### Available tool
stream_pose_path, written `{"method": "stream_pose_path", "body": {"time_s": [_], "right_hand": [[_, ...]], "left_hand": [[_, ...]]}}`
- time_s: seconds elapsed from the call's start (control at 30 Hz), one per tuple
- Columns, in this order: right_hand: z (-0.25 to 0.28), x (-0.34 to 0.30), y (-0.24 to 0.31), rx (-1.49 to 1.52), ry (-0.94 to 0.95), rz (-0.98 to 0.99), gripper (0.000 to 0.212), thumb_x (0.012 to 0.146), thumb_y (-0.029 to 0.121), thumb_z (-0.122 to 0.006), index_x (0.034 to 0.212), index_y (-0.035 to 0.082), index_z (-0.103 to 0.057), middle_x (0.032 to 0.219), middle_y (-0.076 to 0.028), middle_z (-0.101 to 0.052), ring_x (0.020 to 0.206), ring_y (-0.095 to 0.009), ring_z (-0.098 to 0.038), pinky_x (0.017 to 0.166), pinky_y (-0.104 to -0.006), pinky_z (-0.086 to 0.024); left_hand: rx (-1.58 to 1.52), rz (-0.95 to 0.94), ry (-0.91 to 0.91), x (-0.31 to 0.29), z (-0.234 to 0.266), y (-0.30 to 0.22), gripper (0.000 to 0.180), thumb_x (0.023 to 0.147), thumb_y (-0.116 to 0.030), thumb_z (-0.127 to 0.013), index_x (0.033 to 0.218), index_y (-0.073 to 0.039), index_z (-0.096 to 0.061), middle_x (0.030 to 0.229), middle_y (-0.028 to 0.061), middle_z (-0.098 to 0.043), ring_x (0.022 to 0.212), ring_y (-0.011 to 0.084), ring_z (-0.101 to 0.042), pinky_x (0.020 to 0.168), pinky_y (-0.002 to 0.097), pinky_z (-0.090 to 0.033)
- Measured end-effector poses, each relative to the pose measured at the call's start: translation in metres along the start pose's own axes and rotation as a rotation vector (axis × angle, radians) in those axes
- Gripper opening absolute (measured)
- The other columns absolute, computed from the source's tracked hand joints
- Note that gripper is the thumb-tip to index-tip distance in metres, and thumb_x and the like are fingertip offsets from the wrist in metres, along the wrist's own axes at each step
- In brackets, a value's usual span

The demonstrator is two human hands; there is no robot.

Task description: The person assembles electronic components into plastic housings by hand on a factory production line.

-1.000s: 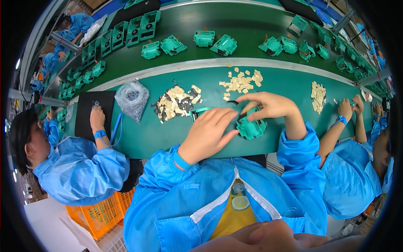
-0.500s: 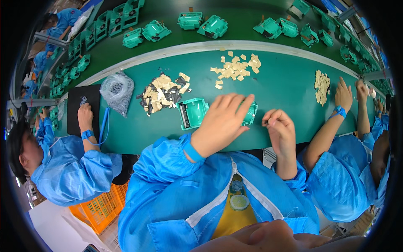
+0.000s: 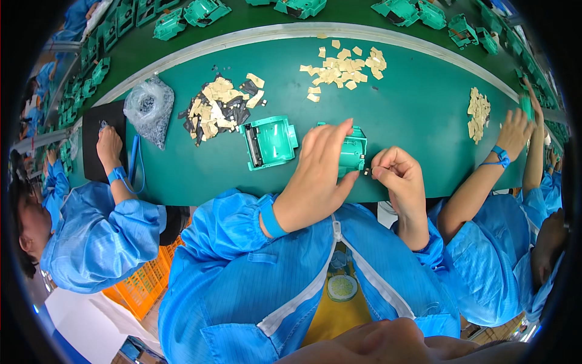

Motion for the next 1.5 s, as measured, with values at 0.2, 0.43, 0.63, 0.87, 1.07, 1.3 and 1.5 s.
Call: {"method": "stream_pose_path", "body": {"time_s": [0.2,0.43,0.63,0.87,1.07,1.3,1.5], "right_hand": [[0.002,0.002,0.002,-0.005,-0.013,-0.064,0.014,0.084,-0.006,-0.064,0.084,0.004,-0.054,0.089,-0.006,-0.064,0.081,-0.009,-0.059,0.073,-0.0227,-0.045],[0.005,0.006,0.0,-0.019,-0.009,-0.08,0.015,0.084,-0.007,-0.064,0.083,0.005,-0.054,0.087,-0.004,-0.064,0.078,-0.007,-0.058,0.07,-0.0213,-0.045],[0.001,0.011,0.002,-0.143,-0.036,-0.094,0.017,0.084,-0.007,-0.065,0.082,0.005,-0.054,0.082,0.0,-0.062,0.07,-0.002,-0.052,0.06,-0.0184,-0.039],[-0.002,0.013,0.005,-0.189,-0.03,-0.116,0.017,0.085,-0.007,-0.065,0.081,0.004,-0.054,0.08,0.001,-0.059,0.065,0.0,-0.048,0.056,-0.0183,-0.037],[-0.002,0.015,0.006,-0.197,-0.048,-0.152,0.016,0.085,-0.007,-0.065,0.081,0.003,-0.054,0.079,0.002,-0.058,0.065,0.0,-0.048,0.056,-0.0185,-0.036],[0.004,0.018,0.008,-0.205,-0.049,-0.149,0.016,0.083,-0.005,-0.066,0.081,0.004,-0.054,0.077,0.004,-0.056,0.064,0.0,-0.045,0.054,-0.0195,-0.034],[0.009,0.019,0.009,-0.269,-0.058,-0.172,0.016,0.082,-0.003,-0.068,0.082,0.005,-0.054,0.075,0.006,-0.054,0.063,0.0,-0.042,0.053,-0.0201,-0.033]], "left_hand": [[-0.064,-0.011,-0.016,0.003,-0.005,0.005,0.084,0.075,0.0,-0.075,0.148,-0.003,-0.034,0.138,0.0142,-0.05,0.13,0.0368,-0.04,0.112,0.0468,-0.032],[-0.044,-0.028,-0.056,0.004,-0.009,0.01,0.08,0.073,0.0,-0.072,0.145,-0.004,-0.038,0.133,0.0131,-0.054,0.129,0.0361,-0.042,0.111,0.0461,-0.032],[-0.051,-0.037,-0.076,0.006,-0.011,0.012,0.076,0.071,0.0,-0.071,0.142,-0.004,-0.041,0.129,0.014,-0.055,0.125,0.036,-0.044,0.111,0.0469,-0.033],[0.004,-0.078,-0.124,0.006,-0.014,0.015,0.07,0.073,-0.001,-0.069,0.138,-0.003,-0.044,0.124,0.0146,-0.058,0.121,0.0364,-0.048,0.11,0.0486,-0.032],[0.01,-0.072,-0.128,0.007,-0.016,0.015,0.068,0.075,-0.002,-0.07,0.138,-0.003,-0.045,0.124,0.0145,-0.059,0.12,0.0362,-0.048,0.109,0.0483,-0.033],[0.026,-0.078,-0.125,0.012,-0.02,0.014,0.069,0.075,-0.001,-0.072,0.138,-0.003,-0.045,0.125,0.0138,-0.059,0.12,0.0358,-0.048,0.108,0.0481,-0.034],[0.051,-0.076,-0.122,0.015,-0.024,0.012,0.069,0.075,-0.002,-0.072,0.138,-0.003,-0.044,0.125,0.0138,-0.059,0.12,0.0356,-0.048,0.108,0.0479,-0.034]]}}
Point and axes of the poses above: each hand's wrist, its own x-axis towards the middle knuckle, its own z-axis out of the back of the hand, y = z × x, the point moved 4 cm from there along x, towards the middle knuckle
